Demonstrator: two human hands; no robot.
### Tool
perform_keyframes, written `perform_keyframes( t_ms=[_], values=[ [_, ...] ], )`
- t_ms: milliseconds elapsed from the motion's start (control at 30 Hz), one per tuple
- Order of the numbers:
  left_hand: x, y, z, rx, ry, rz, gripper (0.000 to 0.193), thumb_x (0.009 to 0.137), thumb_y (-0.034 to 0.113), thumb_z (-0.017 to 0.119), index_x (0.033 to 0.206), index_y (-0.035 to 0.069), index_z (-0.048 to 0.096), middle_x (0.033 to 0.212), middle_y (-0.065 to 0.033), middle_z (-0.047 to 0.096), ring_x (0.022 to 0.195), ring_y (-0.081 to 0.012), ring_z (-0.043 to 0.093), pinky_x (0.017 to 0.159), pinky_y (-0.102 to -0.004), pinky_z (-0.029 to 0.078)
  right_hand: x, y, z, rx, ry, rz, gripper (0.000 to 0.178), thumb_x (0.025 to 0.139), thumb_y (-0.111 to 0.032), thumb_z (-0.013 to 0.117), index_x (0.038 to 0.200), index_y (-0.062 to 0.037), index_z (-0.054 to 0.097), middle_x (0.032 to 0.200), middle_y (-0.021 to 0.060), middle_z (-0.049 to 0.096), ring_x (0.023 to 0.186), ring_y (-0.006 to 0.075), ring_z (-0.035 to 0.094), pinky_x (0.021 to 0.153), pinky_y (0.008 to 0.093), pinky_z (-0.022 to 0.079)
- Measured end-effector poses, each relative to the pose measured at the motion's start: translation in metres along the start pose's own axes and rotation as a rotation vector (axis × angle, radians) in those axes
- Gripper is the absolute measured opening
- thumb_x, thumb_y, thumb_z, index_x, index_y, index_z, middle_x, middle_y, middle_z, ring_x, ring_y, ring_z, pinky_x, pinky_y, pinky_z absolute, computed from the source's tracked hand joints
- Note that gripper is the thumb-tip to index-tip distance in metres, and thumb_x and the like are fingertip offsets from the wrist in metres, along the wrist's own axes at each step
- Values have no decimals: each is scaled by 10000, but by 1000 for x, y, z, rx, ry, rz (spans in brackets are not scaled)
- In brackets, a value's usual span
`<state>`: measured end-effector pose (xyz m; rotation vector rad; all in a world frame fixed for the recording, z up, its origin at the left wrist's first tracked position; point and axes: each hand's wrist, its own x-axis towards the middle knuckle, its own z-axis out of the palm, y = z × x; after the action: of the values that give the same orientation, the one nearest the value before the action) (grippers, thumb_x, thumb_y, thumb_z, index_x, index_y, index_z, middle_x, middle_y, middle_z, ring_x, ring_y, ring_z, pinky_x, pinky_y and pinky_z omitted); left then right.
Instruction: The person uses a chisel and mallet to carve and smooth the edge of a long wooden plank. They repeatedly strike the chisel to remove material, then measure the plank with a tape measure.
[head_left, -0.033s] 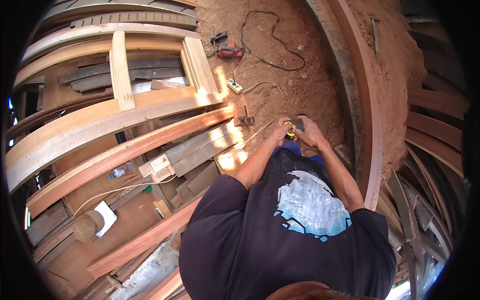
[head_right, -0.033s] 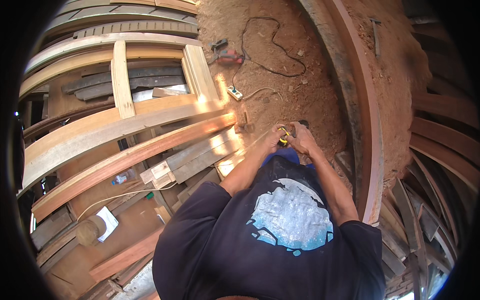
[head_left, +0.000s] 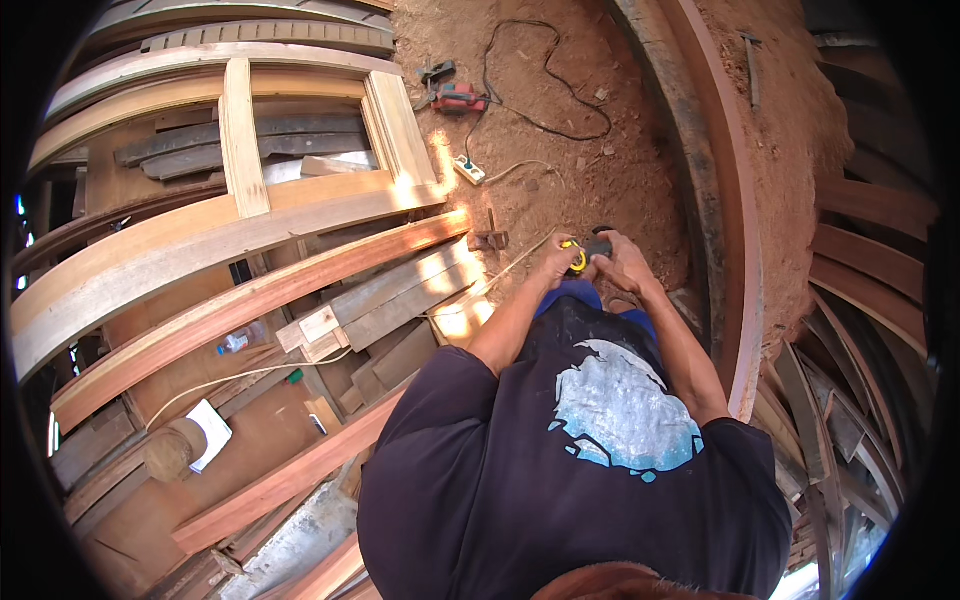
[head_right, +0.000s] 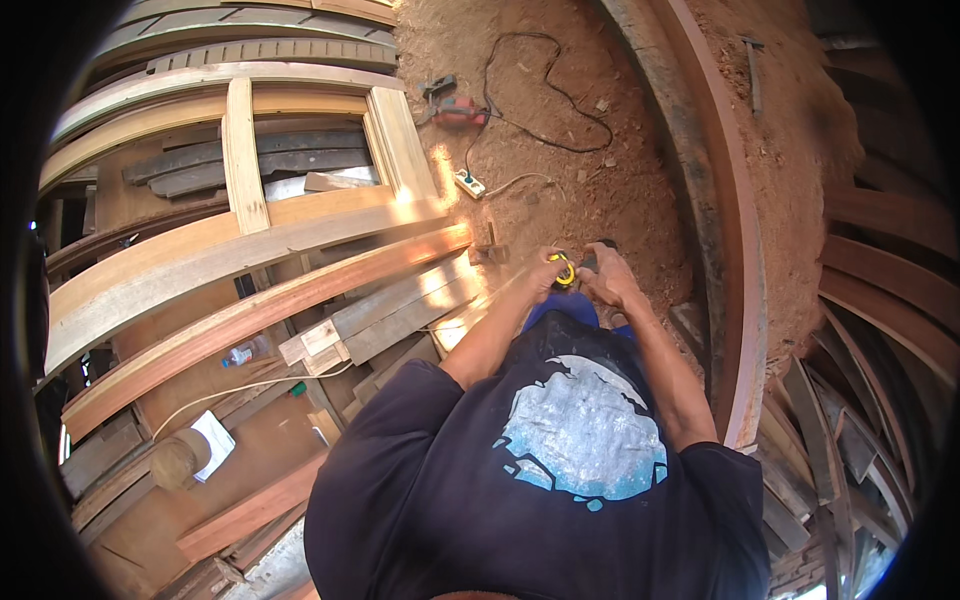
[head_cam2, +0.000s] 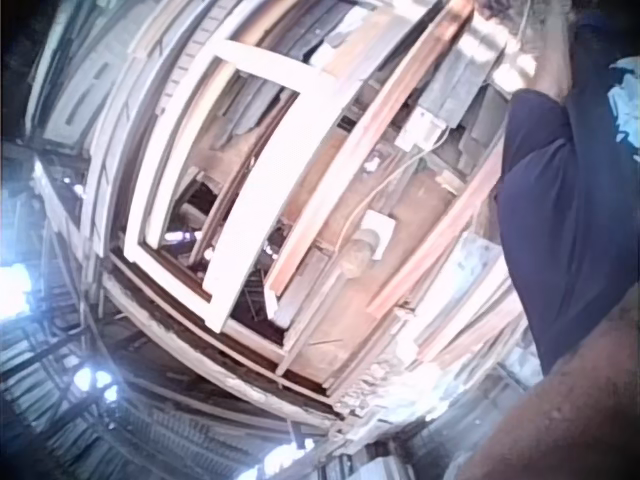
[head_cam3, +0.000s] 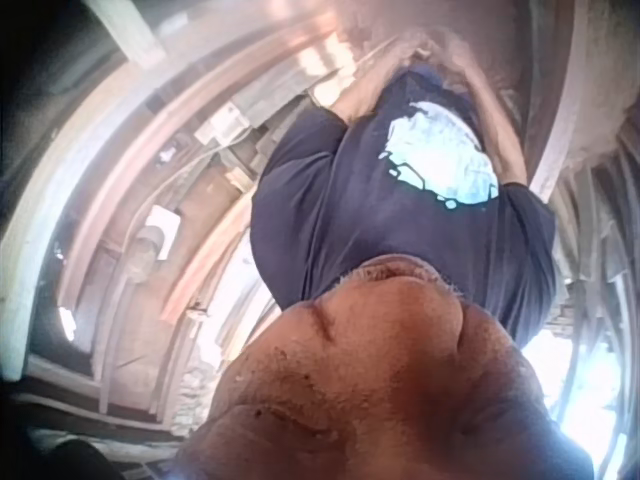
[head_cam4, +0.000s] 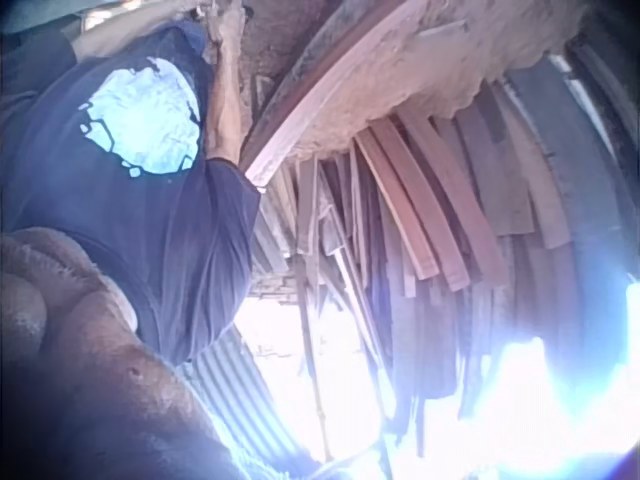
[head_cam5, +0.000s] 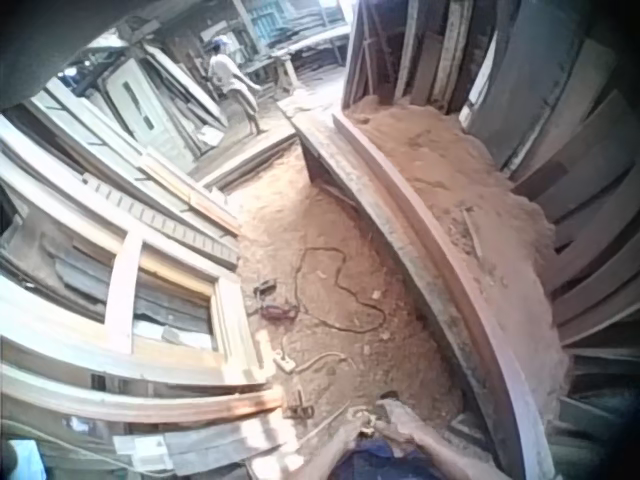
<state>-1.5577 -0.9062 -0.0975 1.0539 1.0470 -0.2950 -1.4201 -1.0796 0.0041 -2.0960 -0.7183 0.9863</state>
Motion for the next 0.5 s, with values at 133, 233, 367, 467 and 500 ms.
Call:
perform_keyframes(
  t_ms=[133,233,367,467,500],
  values=[
    [-14,36,-43,775,210,-87,611,819,347,800,1344,128,577,1202,-239,704,1095,-338,718,904,-428,584,-6,35,-41,45,11,234,548,923,-317,719,1353,6,619,1308,268,683,1256,410,645,1070,475,505],
    [-23,-6,-92,992,201,-117,634,811,356,797,1365,142,574,1208,-258,706,1140,-379,705,964,-456,567,-30,66,-67,-59,72,297,488,937,-305,706,1297,21,657,1236,252,718,1189,395,686,1035,455,528],
    [-41,-105,-167,1217,171,-97,712,819,302,774,1452,91,527,1216,-268,696,1192,-388,679,1030,-489,545,-66,103,-99,-7,188,406,457,966,-271,685,1314,24,658,1253,239,722,1186,355,700,1026,419,537],
    [-82,-115,-139,1405,341,-288,674,819,260,753,1430,51,560,1201,-267,698,1154,-396,688,1023,-468,560,-96,119,-130,4,345,438,474,979,-275,667,1339,33,647,1265,237,720,1205,356,692,1040,424,528],
    [-87,-120,-136,1338,337,-281,614,816,251,750,1376,52,598,1159,-261,709,1117,-394,698,984,-460,569,-108,110,-142,0,375,459,481,982,-276,663,1349,35,642,1272,237,719,1212,360,688,1046,423,524]
  ],
)
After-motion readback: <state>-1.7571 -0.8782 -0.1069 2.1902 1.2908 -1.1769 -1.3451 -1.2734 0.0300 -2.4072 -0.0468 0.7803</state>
